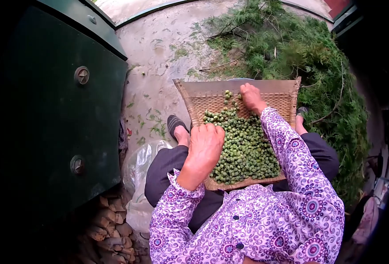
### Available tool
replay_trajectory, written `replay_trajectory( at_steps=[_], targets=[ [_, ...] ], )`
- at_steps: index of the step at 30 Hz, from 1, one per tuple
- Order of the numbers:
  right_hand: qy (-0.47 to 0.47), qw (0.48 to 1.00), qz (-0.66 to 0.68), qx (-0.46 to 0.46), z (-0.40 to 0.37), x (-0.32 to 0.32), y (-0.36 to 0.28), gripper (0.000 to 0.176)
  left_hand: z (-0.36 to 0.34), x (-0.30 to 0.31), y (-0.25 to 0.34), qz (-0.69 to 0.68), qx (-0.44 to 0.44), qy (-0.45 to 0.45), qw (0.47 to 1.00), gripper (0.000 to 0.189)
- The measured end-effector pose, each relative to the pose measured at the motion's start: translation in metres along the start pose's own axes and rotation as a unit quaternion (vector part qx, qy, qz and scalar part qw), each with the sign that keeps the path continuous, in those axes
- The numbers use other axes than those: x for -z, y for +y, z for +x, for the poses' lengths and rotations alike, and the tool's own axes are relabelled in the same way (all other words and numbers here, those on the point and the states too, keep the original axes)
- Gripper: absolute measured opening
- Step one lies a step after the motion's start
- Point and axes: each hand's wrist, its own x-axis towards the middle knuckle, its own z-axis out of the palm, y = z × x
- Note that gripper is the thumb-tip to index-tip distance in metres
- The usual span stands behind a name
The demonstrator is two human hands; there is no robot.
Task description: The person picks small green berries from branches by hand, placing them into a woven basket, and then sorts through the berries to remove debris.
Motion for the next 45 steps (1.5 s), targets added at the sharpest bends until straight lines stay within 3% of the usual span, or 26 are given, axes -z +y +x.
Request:
replay_trajectory(
  at_steps=[4,7,8,9,10,11,12,14,15,18,21,24,28,29,34,36,37,41,45],
  targets=[
    [0.032,0.998,0.013,-0.044,-0.001,-0.001,0.003,0.006,0.001,-0.002,-0.004,-0.009,0.006,0.014,1.000,0.015],
    [0.136,0.973,0.184,0.001,-0.004,0.023,0.023,0.008,0.001,0.003,-0.008,-0.015,0.016,0.029,0.999,0.012],
    [0.070,0.905,0.376,-0.184,-0.002,0.050,0.027,0.015,0.002,0.004,-0.010,-0.017,0.014,0.029,0.999,0.012],
    [0.170,0.764,0.573,-0.242,-0.003,0.076,0.040,0.022,0.001,0.003,-0.011,-0.013,0.020,0.029,0.999,0.012],
    [0.301,0.611,0.684,-0.263,-0.004,0.093,0.056,0.028,0.000,0.002,-0.011,-0.010,0.024,0.027,0.999,0.011],
    [0.339,0.575,0.699,-0.258,-0.010,0.095,0.085,0.039,-0.001,0.005,-0.011,-0.026,0.022,0.033,0.999,0.011],
    [0.348,0.609,0.659,-0.272,-0.020,0.096,0.091,0.049,-0.002,0.004,-0.010,-0.030,0.013,0.036,0.999,0.011],
    [0.231,0.775,0.502,-0.306,-0.045,0.090,0.084,0.059,-0.001,0.003,-0.011,-0.018,0.017,0.033,0.999,0.012],
    [0.210,0.845,0.427,-0.244,-0.054,0.057,0.093,0.059,-0.001,0.003,-0.011,-0.025,0.013,0.043,0.999,0.011],
    [0.037,0.897,0.381,-0.220,-0.085,0.046,0.021,0.033,0.000,0.002,-0.010,-0.029,0.007,0.046,0.999,0.011],
    [0.007,0.938,0.327,-0.113,-0.100,0.012,-0.025,0.023,-0.001,0.001,-0.011,-0.038,0.004,0.044,0.998,0.012],
    [0.007,0.968,0.249,-0.044,-0.096,0.007,-0.048,0.021,0.001,0.000,-0.012,-0.034,0.006,0.025,0.999,0.012],
    [-0.074,0.982,0.171,-0.033,-0.083,0.021,-0.067,0.023,0.000,0.002,-0.012,-0.036,0.005,0.033,0.999,0.014],
    [-0.058,0.987,0.150,-0.020,-0.081,0.016,-0.067,0.020,0.000,0.001,-0.012,-0.033,0.009,0.024,0.999,0.014],
    [-0.032,0.976,0.217,-0.003,-0.082,0.004,-0.050,0.013,-0.004,0.001,-0.013,-0.037,0.010,0.037,0.999,0.014],
    [-0.012,0.962,0.265,-0.060,-0.091,0.011,-0.039,0.013,-0.004,0.001,-0.013,-0.036,0.010,0.038,0.999,0.014],
    [0.015,0.967,0.250,-0.046,-0.097,0.006,-0.030,0.013,-0.004,0.002,-0.012,-0.034,0.008,0.034,0.999,0.013],
    [-0.010,0.956,0.264,-0.124,-0.108,0.023,-0.022,0.013,-0.002,-0.001,-0.009,-0.041,-0.007,0.038,0.998,0.012],
    [-0.015,0.978,0.208,-0.013,-0.101,0.024,-0.034,0.017,0.000,0.001,-0.004,-0.031,-0.012,0.034,0.999,0.012]
  ],
)
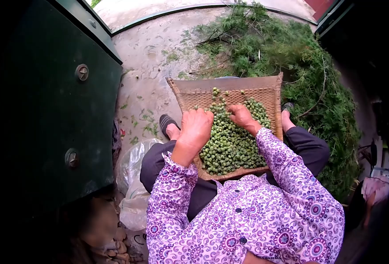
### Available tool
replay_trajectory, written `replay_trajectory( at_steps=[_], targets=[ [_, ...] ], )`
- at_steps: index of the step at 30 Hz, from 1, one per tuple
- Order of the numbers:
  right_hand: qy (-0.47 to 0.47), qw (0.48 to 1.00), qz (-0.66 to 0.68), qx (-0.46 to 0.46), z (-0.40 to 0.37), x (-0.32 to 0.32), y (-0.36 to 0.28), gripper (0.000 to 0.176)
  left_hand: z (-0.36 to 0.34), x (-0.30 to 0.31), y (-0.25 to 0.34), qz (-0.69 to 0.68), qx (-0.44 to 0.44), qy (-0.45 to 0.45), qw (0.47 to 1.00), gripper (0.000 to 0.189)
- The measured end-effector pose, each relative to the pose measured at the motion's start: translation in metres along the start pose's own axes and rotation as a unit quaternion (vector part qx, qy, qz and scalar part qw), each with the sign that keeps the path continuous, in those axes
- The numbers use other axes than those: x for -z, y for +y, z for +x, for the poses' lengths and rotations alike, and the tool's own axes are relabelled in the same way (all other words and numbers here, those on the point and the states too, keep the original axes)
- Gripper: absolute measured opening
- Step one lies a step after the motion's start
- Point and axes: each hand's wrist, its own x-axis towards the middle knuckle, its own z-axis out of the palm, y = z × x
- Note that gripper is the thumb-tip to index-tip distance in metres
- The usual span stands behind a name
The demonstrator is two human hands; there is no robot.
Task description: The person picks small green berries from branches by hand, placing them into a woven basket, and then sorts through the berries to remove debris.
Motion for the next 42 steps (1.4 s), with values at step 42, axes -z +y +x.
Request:
replay_trajectory(
  at_steps=[42],
  targets=[
    [0.030,0.998,-0.001,-0.056,-0.001,-0.012,0.007,0.015,0.000,-0.012,0.003,0.043,-0.015,-0.003,0.999,0.006]
  ],
)
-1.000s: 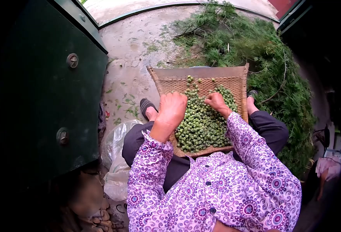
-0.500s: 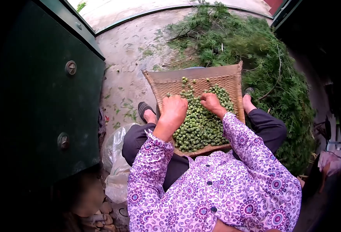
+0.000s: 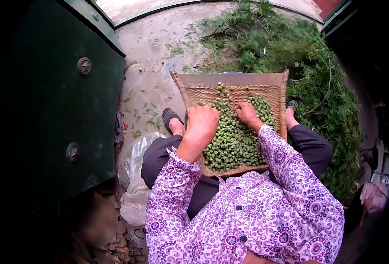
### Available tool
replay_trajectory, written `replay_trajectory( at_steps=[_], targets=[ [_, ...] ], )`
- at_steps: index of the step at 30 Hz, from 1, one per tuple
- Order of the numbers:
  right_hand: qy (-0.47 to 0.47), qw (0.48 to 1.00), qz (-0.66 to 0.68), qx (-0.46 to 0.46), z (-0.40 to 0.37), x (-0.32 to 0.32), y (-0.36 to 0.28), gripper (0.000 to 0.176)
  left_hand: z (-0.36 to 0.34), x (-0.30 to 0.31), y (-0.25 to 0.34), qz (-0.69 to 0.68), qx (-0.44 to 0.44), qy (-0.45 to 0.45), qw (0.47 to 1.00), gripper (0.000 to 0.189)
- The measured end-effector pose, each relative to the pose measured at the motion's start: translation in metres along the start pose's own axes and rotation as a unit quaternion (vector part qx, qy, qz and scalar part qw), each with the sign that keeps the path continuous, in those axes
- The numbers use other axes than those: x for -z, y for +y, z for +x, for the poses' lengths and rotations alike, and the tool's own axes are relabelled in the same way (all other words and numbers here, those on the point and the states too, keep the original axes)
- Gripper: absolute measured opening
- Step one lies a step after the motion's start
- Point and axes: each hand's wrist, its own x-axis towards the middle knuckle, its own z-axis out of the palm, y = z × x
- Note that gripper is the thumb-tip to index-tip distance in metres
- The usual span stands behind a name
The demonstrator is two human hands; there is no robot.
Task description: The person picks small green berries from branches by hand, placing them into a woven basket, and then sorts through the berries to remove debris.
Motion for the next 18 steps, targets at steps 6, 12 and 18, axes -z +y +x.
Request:
replay_trajectory(
  at_steps=[6,12,18],
  targets=[
    [-0.117,0.860,0.466,-0.171,-0.029,0.065,-0.064,0.012,0.008,0.004,0.007,-0.099,-0.019,-0.002,0.995,0.015],
    [-0.021,0.781,0.620,-0.072,-0.056,0.082,-0.103,0.010,0.022,0.006,0.035,-0.423,-0.057,0.034,0.904,0.031],
    [0.014,0.839,0.542,-0.043,-0.074,0.104,-0.099,0.008,0.015,0.050,0.068,-0.400,-0.038,0.047,0.915,0.011]
  ],
)
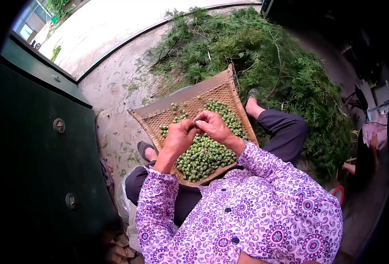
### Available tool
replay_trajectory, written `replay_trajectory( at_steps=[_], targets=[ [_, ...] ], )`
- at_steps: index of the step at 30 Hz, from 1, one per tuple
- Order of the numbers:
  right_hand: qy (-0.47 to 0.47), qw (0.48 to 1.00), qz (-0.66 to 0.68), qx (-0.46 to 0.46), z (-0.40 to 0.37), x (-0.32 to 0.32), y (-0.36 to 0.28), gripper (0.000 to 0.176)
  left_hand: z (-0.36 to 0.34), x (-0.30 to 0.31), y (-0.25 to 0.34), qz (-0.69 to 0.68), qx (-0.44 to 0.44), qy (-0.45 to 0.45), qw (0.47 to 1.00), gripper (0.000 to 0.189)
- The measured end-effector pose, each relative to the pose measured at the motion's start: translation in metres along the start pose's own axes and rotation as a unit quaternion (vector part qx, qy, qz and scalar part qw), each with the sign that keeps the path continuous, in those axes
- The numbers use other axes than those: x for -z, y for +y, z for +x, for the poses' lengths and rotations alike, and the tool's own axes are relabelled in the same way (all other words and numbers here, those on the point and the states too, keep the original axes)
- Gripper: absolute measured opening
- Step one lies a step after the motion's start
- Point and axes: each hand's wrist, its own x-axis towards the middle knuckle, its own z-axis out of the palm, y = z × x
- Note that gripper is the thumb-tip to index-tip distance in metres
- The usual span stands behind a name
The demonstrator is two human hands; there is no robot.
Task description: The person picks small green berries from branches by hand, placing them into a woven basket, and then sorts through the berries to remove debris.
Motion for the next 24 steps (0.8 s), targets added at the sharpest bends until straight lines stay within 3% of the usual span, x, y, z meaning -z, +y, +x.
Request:
replay_trajectory(
  at_steps=[3,4,6,7,9,12,14,15,17,19,21,24],
  targets=[
    [0.083,0.996,0.014,-0.034,-0.002,0.021,-0.003,0.013,0.002,-0.011,-0.015,0.010,-0.023,-0.031,0.999,0.012],
    [0.137,0.989,0.050,-0.006,0.000,0.036,-0.012,0.013,0.001,-0.005,-0.004,0.008,0.029,-0.052,0.998,0.017],
    [0.284,0.935,0.197,0.080,0.013,0.085,-0.040,0.018,0.003,-0.015,-0.044,0.016,0.010,-0.087,0.996,0.020],
    [0.281,0.907,0.276,0.153,0.015,0.125,-0.043,0.022,0.002,-0.019,-0.059,0.021,-0.012,-0.127,0.992,0.023],
    [0.333,0.892,0.268,0.150,0.013,0.173,-0.037,0.021,-0.002,-0.016,-0.061,0.065,-0.012,-0.126,0.990,0.025],
    [0.294,0.950,0.104,-0.025,0.002,0.153,-0.011,0.016,0.003,-0.007,-0.059,0.084,0.034,-0.205,0.974,0.017],
    [0.198,0.963,-0.166,-0.078,0.002,0.137,0.034,0.034,0.002,0.005,-0.042,0.086,0.041,-0.186,0.978,0.017],
    [0.183,0.939,-0.284,-0.064,0.004,0.137,0.069,0.050,0.002,0.009,-0.036,0.090,0.042,-0.168,0.981,0.018],
    [0.182,0.845,-0.502,-0.003,0.002,0.118,0.083,0.061,-0.001,0.008,-0.041,0.072,0.042,-0.160,0.984,0.020],
    [0.197,0.822,-0.528,-0.087,0.010,0.120,0.105,0.069,-0.008,0.004,-0.050,-0.052,0.064,-0.154,0.985,0.023],
    [0.203,0.814,-0.537,-0.089,0.018,0.121,0.114,0.074,-0.012,0.001,-0.062,-0.040,0.042,-0.160,0.985,0.022],
    [0.189,0.821,-0.512,-0.166,0.033,0.118,0.107,0.080,-0.016,0.010,-0.062,-0.022,0.038,-0.175,0.984,0.018]
  ],
)
